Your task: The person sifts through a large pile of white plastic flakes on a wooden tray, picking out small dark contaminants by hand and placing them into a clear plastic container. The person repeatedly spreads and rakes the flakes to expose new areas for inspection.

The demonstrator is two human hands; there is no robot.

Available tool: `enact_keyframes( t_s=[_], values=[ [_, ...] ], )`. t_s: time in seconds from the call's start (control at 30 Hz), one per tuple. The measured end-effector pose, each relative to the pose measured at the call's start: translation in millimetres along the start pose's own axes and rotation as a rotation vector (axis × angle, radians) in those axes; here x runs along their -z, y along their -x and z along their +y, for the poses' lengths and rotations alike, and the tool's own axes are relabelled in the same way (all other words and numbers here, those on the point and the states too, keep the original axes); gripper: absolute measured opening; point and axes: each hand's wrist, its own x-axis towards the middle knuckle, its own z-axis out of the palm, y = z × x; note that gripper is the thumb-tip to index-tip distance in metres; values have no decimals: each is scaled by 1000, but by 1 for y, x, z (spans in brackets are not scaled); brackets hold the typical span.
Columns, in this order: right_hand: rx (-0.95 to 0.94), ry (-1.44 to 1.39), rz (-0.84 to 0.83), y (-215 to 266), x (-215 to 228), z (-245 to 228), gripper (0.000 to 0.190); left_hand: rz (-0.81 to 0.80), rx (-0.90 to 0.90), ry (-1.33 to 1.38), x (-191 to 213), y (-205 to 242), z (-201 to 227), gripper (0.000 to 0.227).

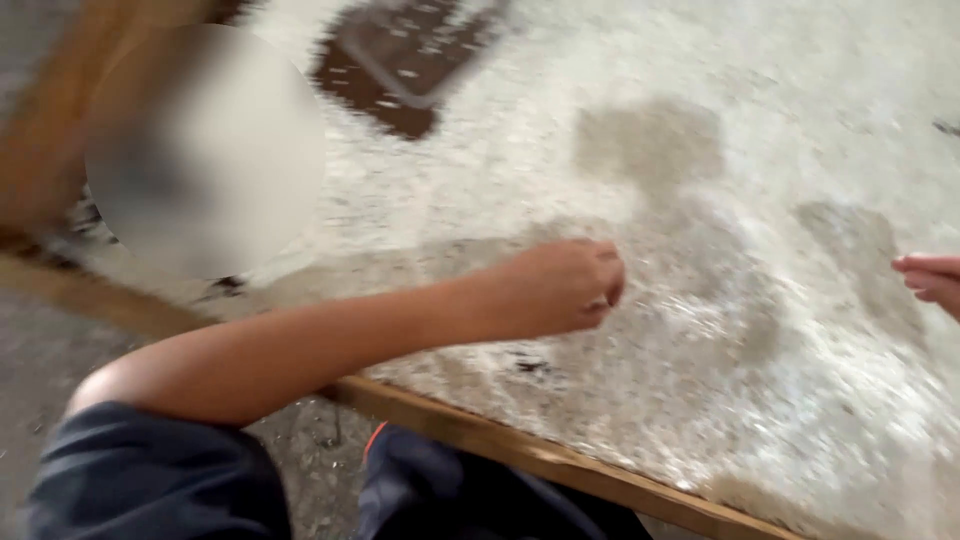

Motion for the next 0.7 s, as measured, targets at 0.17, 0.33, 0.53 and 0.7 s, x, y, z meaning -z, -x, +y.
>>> enact_keyframes(
  t_s=[0.17,0.33,0.53,0.7],
  values=[
    [208,181,-144,-5,-106,-463,29,86,142,-372,15,51,25,9],
    [1128,189,-299,-22,-218,-696,15,236,312,-497,87,132,67,6],
    [1442,210,-437,-56,-365,-806,16,360,595,-80,146,235,99,13],
    [1564,385,-243,-59,-368,-801,20,522,853,-43,188,301,83,7]
  ],
)
